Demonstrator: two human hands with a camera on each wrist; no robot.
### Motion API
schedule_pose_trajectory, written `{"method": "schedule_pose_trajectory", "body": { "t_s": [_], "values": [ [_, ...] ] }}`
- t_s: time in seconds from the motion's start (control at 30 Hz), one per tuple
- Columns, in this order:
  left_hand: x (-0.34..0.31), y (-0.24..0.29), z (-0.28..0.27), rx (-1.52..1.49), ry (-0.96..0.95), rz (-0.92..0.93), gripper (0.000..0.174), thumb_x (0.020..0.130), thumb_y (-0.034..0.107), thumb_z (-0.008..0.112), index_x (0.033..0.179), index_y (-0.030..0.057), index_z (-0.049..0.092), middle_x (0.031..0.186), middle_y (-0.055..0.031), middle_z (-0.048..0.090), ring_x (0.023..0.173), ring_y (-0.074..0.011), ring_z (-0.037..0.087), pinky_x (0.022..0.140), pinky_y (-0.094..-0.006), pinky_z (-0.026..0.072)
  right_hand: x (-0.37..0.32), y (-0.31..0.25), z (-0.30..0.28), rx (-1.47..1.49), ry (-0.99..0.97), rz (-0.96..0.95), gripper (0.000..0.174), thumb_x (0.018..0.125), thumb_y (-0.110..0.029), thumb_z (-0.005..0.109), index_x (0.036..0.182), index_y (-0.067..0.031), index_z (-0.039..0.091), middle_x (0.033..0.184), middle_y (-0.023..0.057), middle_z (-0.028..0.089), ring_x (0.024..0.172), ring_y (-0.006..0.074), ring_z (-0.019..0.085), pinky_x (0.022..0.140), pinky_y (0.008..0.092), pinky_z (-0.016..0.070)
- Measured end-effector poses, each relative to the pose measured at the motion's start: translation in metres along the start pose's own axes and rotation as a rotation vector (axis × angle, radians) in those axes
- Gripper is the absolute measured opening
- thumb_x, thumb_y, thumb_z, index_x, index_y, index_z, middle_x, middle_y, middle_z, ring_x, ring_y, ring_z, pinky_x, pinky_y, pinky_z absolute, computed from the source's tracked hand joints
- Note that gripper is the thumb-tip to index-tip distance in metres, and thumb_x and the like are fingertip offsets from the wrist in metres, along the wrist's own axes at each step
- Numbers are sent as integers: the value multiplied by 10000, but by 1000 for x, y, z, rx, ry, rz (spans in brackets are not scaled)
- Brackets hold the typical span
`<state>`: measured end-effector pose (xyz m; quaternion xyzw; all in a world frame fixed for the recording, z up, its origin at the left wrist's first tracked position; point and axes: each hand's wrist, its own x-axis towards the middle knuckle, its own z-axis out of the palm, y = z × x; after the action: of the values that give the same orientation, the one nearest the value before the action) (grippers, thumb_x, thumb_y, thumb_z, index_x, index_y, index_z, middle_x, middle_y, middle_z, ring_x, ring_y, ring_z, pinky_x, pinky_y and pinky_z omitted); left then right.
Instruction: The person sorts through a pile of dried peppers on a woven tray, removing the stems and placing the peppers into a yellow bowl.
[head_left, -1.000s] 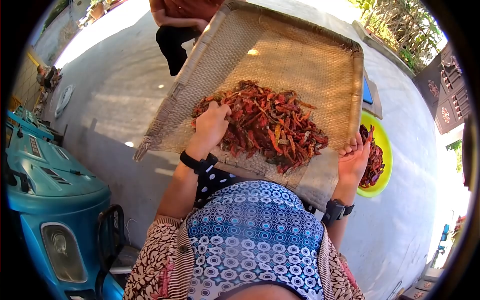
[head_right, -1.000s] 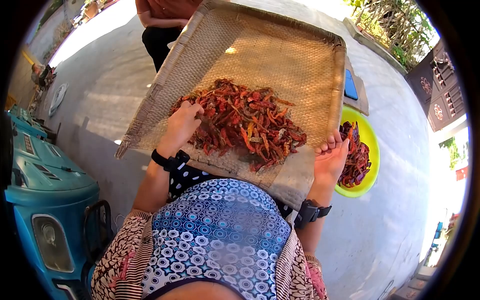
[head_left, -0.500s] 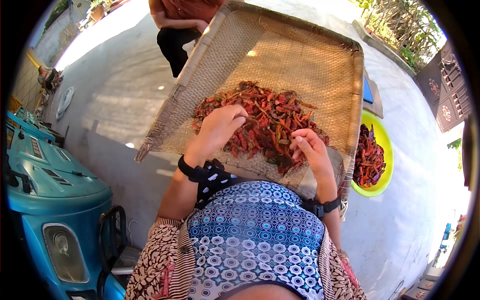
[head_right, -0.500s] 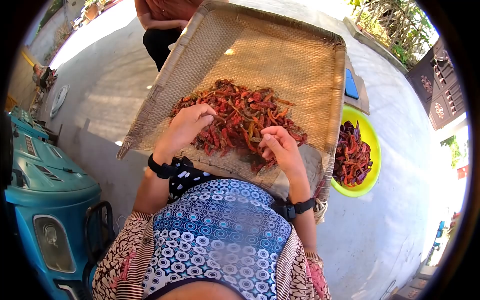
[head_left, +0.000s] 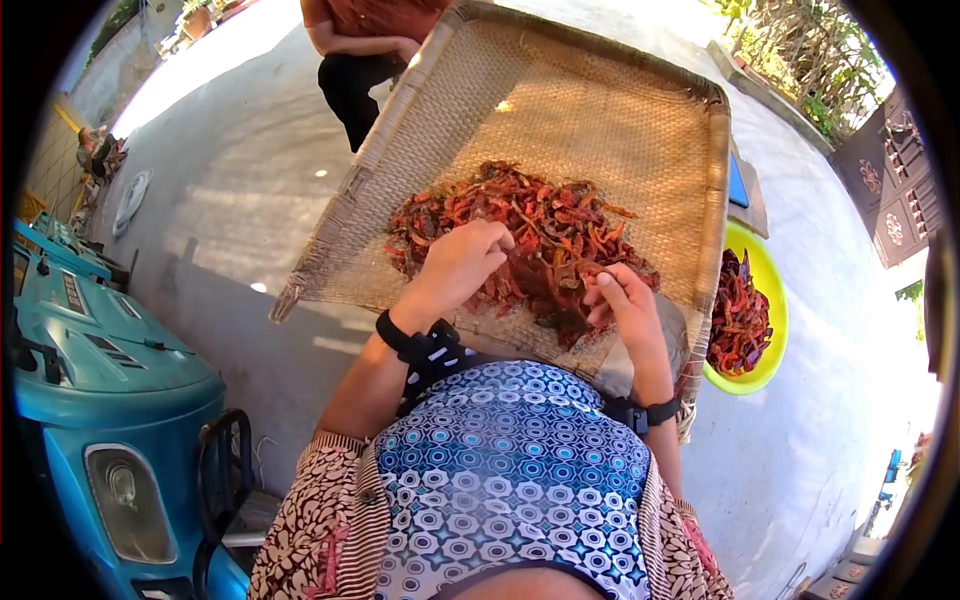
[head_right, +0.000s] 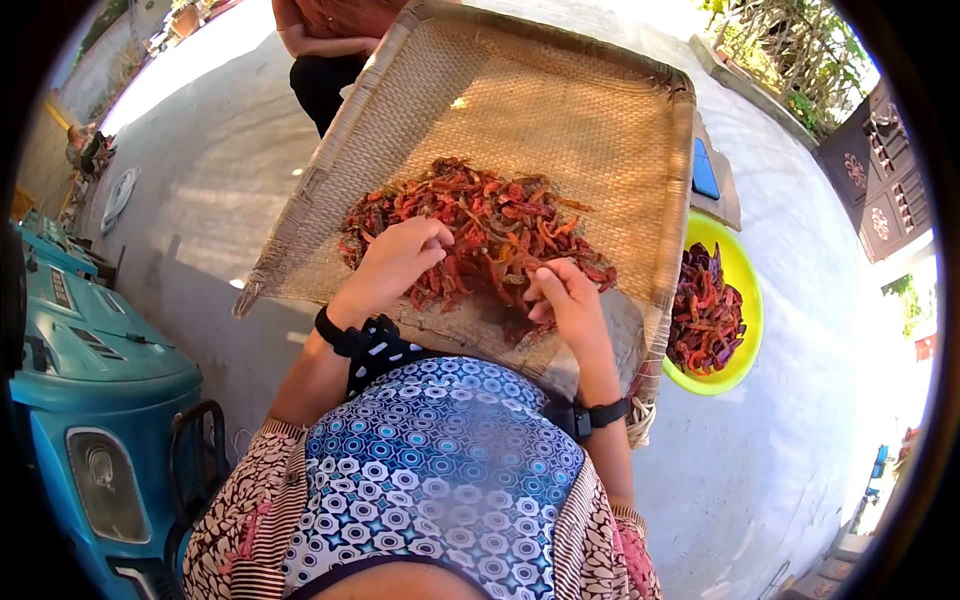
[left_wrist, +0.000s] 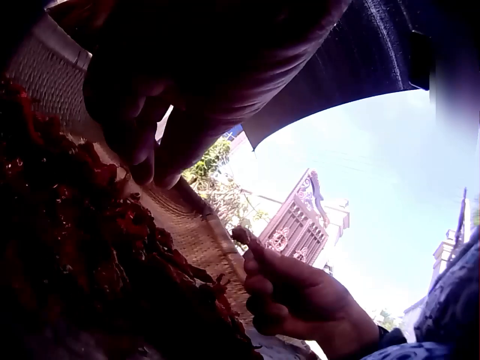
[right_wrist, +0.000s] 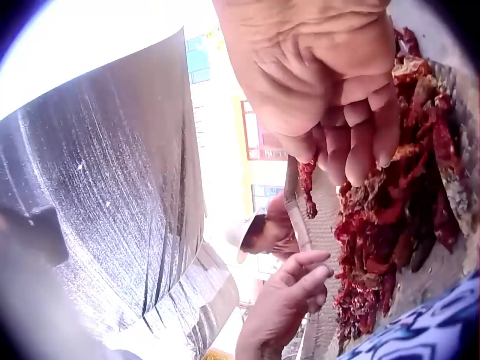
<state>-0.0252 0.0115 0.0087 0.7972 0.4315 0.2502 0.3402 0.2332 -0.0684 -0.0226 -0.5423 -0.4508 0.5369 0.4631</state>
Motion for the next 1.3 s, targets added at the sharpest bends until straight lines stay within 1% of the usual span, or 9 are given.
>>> {"method": "schedule_pose_trajectory", "body": {
  "t_s": [0.13, 0.2, 0.37, 0.53, 0.73, 0.87, 1.07, 1.17, 1.3],
  "values": [
    [-4, -29, 8, 232, -41, 15, 158, 830, 44, 607, 981, 72, 643, 896, -107, 555, 856, -289, 578, 749, -382, 474, -12, -3, -47, 350, 382, -165, 259, 1005, -307, 511, 1057, -74, 612, 779, -2, 614, 599, 103, 534, 570, 254, 459],
    [-5, -36, 13, 314, -33, 28, 158, 814, 40, 619, 959, 96, 645, 908, -109, 533, 859, -302, 579, 738, -389, 479, -15, 7, -79, 821, 442, -314, 272, 1005, -334, 501, 1100, -101, 603, 819, -21, 599, 637, 103, 493, 603, 254, 427],
    [-5, -25, 9, 254, 46, 86, 117, 811, 82, 651, 926, 95, 637, 894, -96, 536, 849, -293, 587, 728, -392, 482, -17, 11, -84, 719, 462, -267, 272, 1005, -317, 493, 1142, -108, 601, 858, -18, 603, 654, 95, 498, 601, 244, 425],
    [0, 3, 2, 136, -49, 85, 127, 837, 132, 667, 920, 38, 644, 823, -88, 545, 772, -239, 581, 702, -350, 467, -5, -4, -6, 56, -29, -38, 218, 990, -224, 548, 1119, -53, 590, 808, 31, 631, 596, 84, 573, 539, 221, 470],
    [-1, 7, 9, -32, -108, 35, 168, 818, 153, 661, 945, 44, 641, 841, -96, 595, 802, -249, 601, 707, -375, 482, 5, -8, 39, -152, -253, -13, 227, 997, -266, 545, 1001, -46, 597, 797, 16, 646, 604, 67, 581, 542, 216, 469],
    [1, 0, 10, 28, -102, 15, 210, 807, 112, 679, 1003, 55, 633, 886, -102, 583, 801, -261, 600, 705, -381, 482, 3, 1, 20, -63, -147, 37, 231, 1007, -269, 525, 970, -53, 599, 763, 20, 638, 581, 72, 586, 529, 218, 477],
    [-3, -24, 28, 352, -153, 27, 208, 801, 99, 688, 992, 93, 607, 971, -121, 526, 814, -313, 612, 669, -415, 487, -13, -2, -52, 305, 361, -155, 290, 1010, -324, 499, 1046, -59, 613, 785, 8, 618, 585, 103, 540, 541, 253, 456],
    [-4, -21, 31, 382, -119, 62, 150, 818, 114, 676, 945, 90, 600, 942, -124, 515, 814, -319, 610, 652, -417, 487, -18, 10, -95, 795, 394, -358, 337, 1018, -373, 453, 1162, -99, 586, 879, -16, 585, 679, 110, 482, 606, 263, 413],
    [0, -15, 26, 256, 3, 108, 142, 884, 178, 631, 989, 89, 594, 929, -115, 531, 820, -295, 584, 691, -399, 468, -19, 13, -88, 660, 414, -283, 308, 1016, -324, 472, 1177, -88, 587, 861, -10, 599, 671, 101, 512, 594, 252, 429]
  ]
}}
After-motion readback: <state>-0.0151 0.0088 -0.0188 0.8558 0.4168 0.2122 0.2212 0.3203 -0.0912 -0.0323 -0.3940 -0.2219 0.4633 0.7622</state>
